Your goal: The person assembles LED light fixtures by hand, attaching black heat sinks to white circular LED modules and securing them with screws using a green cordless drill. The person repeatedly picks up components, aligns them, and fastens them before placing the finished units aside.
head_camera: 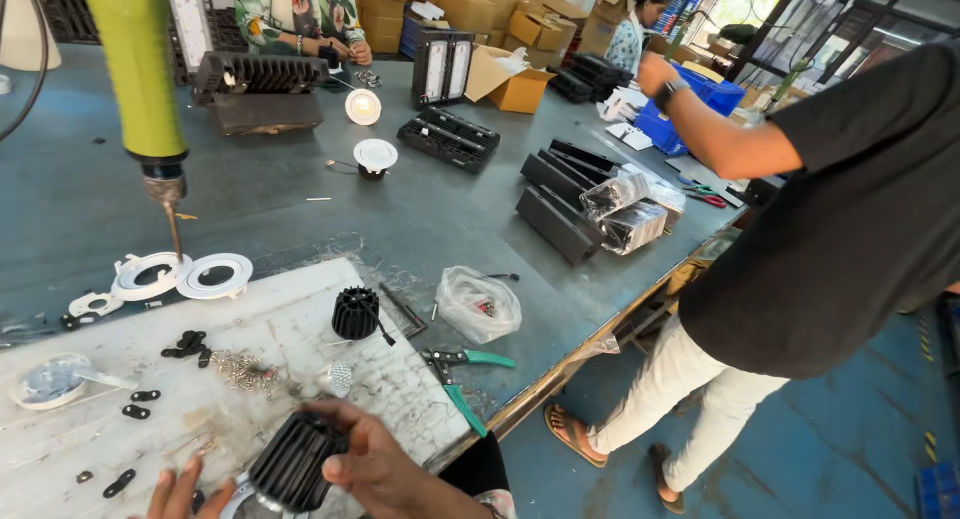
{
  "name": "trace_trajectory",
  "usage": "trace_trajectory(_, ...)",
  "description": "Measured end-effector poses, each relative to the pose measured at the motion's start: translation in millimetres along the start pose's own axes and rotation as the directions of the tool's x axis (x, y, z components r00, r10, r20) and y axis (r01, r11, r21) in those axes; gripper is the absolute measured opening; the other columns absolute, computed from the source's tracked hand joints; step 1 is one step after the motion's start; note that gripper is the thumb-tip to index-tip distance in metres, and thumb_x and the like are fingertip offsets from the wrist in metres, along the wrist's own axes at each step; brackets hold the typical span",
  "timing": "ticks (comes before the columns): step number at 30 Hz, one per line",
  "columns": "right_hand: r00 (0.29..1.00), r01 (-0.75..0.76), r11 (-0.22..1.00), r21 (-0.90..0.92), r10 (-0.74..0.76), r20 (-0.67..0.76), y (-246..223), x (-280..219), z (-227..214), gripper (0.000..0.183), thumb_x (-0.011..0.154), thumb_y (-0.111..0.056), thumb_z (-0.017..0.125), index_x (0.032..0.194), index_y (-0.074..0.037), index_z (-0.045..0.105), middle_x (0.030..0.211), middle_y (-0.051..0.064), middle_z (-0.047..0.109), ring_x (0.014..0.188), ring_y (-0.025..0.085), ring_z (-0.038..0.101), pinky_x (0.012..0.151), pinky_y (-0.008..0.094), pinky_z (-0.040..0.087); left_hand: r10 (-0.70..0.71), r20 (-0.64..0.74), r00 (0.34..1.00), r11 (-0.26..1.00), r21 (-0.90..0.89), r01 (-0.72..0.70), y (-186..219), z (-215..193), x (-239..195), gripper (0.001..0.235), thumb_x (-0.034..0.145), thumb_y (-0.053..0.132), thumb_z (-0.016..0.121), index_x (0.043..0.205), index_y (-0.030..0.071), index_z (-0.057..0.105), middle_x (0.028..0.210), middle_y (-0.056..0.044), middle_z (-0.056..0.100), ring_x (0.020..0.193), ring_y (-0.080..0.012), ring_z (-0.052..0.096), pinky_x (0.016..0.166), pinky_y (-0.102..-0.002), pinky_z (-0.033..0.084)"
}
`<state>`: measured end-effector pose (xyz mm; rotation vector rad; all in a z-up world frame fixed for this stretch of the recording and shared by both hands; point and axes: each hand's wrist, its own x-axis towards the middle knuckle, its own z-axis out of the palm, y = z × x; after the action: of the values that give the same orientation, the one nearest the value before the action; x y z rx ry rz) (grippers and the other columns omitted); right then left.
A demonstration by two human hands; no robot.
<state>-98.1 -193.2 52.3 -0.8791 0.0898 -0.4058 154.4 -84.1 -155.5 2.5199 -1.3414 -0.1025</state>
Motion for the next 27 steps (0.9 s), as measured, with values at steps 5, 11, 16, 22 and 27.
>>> trace_trajectory(5,0.980,0.079,0.989,-0.125,-0.099,-0.170,-8.3,4.3,-7.3,0.080,0.076,-0.012,0.091,0.144,0.001,0.051,0.127,0.008,0.065,0.119,0.020,0.063,0.103,0.038,0.053,-0.048,0.035,0.998,0.998,-0.036,0.049,-33.4,43.1,-2.1,0.064,0.063,0.031,0.075,0.124,0.020,0.064,0.132,-0.008,0.069,0.126,-0.0343,0.055,0.110,-0.052,0.028)
trace_trajectory(11,0.980,0.017,0.949,-0.314,-0.078,-0.184,8.0,-1.2,-6.2,0.087,0.073,-0.013,0.094,0.147,0.001,0.051,0.131,0.008,0.065,0.122,0.019,0.064,0.110,0.035,0.051,-0.024,-0.320,0.947,0.992,-0.125,-0.017,-4.9,43.6,-48.3,0.057,0.085,0.025,0.067,0.141,0.021,0.058,0.129,-0.006,0.073,0.115,-0.0241,0.068,0.113,-0.034,0.042)
trace_trajectory(16,0.984,0.035,0.902,-0.430,-0.107,-0.144,13.0,-2.1,-12.1,0.092,0.072,-0.019,0.096,0.150,0.002,0.050,0.139,0.011,0.063,0.129,0.020,0.062,0.115,0.035,0.048,0.010,-0.525,0.851,0.906,-0.355,-0.230,53.2,-37.5,-81.6,0.097,0.060,0.054,0.079,0.145,0.016,0.051,0.118,-0.011,0.071,0.113,-0.0259,0.069,0.112,-0.045,0.043)
trace_trajectory(22,0.976,0.068,0.845,-0.531,-0.167,-0.141,17.5,-0.5,-27.5,0.086,0.073,-0.014,0.091,0.146,0.002,0.050,0.132,0.013,0.068,0.122,0.022,0.066,0.108,0.038,0.053,-0.134,-0.216,0.967,0.922,-0.385,0.042,99.7,-150.5,-132.0,0.110,0.056,0.048,0.089,0.149,0.020,0.038,0.129,-0.007,0.067,0.124,-0.0308,0.050,0.103,-0.056,0.027)
trace_trajectory(27,0.978,0.098,0.898,-0.430,-0.167,-0.125,8.5,0.1,-27.7,0.083,0.076,-0.005,0.088,0.148,0.004,0.048,0.132,0.016,0.066,0.117,0.024,0.067,0.101,0.039,0.057,-0.077,-0.157,0.985,0.868,-0.496,-0.011,110.6,-197.9,-144.5,0.119,0.053,0.031,0.095,0.153,0.018,0.032,0.152,-0.013,0.044,0.141,-0.0381,0.033,0.109,-0.056,0.022)
